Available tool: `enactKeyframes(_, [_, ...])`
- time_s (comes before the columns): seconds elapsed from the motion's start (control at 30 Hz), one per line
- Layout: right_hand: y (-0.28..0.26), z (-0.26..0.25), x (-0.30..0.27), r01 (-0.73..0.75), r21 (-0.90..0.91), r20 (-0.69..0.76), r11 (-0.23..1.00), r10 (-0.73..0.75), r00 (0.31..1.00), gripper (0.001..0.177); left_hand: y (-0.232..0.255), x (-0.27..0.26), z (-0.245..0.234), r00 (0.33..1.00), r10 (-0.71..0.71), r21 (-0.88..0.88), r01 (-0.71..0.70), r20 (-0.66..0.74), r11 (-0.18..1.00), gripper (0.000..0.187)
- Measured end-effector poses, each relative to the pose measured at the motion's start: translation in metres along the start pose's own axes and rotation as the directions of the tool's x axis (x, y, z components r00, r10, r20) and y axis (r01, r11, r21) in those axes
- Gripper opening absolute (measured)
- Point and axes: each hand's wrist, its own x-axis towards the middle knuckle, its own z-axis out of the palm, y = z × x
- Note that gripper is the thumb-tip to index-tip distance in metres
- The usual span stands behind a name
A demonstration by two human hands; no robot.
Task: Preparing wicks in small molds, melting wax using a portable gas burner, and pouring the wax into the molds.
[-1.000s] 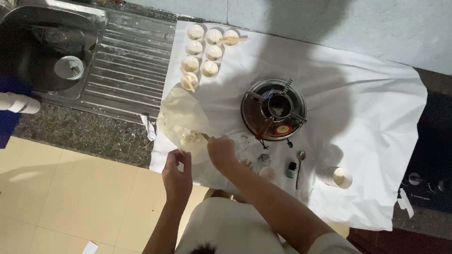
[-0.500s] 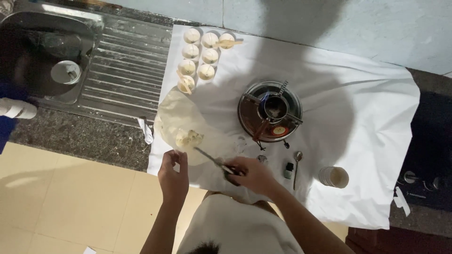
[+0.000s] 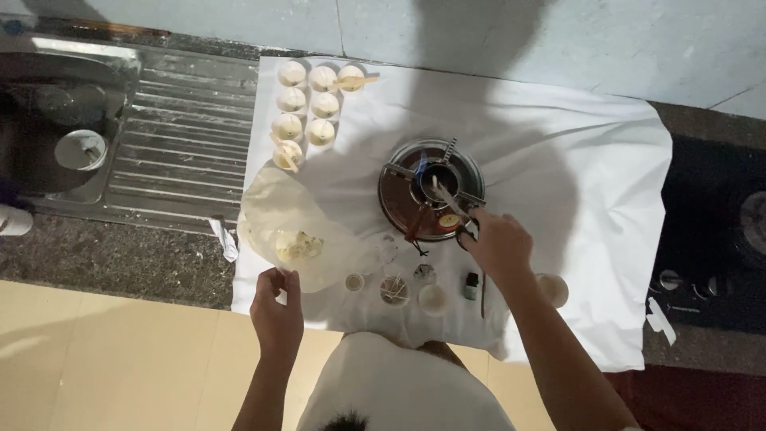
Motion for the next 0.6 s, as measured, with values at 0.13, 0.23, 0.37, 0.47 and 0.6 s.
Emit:
enactKeyframes(0.13, [-0.006, -0.019, 0.003, 0.026, 0.007, 0.078, 1.000, -0.027, 0.997, 0.046, -0.006, 0.000, 0.002, 0.999, 0.024, 0.002, -0.024, -0.022, 1.000, 0.022])
enactKeyframes(0.23, [-0.003, -0.020, 0.003, -0.004, 0.065, 0.046, 0.998, 0.001, 0.999, 0.056, -0.011, -0.001, 0.004, 0.999, 0.039, -0.004, -0.039, -0.017, 0.999, 0.027])
enactKeyframes(0.37, [0.009, -0.002, 0.005, 0.011, 0.019, 0.012, 1.000, -0.012, 1.000, 0.057, -0.012, -0.001, 0.005, 0.999, 0.022, -0.009, -0.023, -0.023, 1.000, 0.024])
enactKeyframes(0.47, [0.008, -0.012, 0.003, -0.002, 0.043, 0.008, 0.999, 0.002, 1.000, 0.056, -0.011, 0.001, 0.005, 0.999, 0.031, -0.008, -0.031, -0.030, 0.999, 0.024])
enactKeyframes(0.6, [0.020, -0.003, -0.014, -0.049, 0.253, -0.156, 0.966, 0.090, 0.984, 0.044, -0.010, 0.000, 0.005, 0.994, 0.095, -0.045, -0.097, -0.050, 0.994, 0.015])
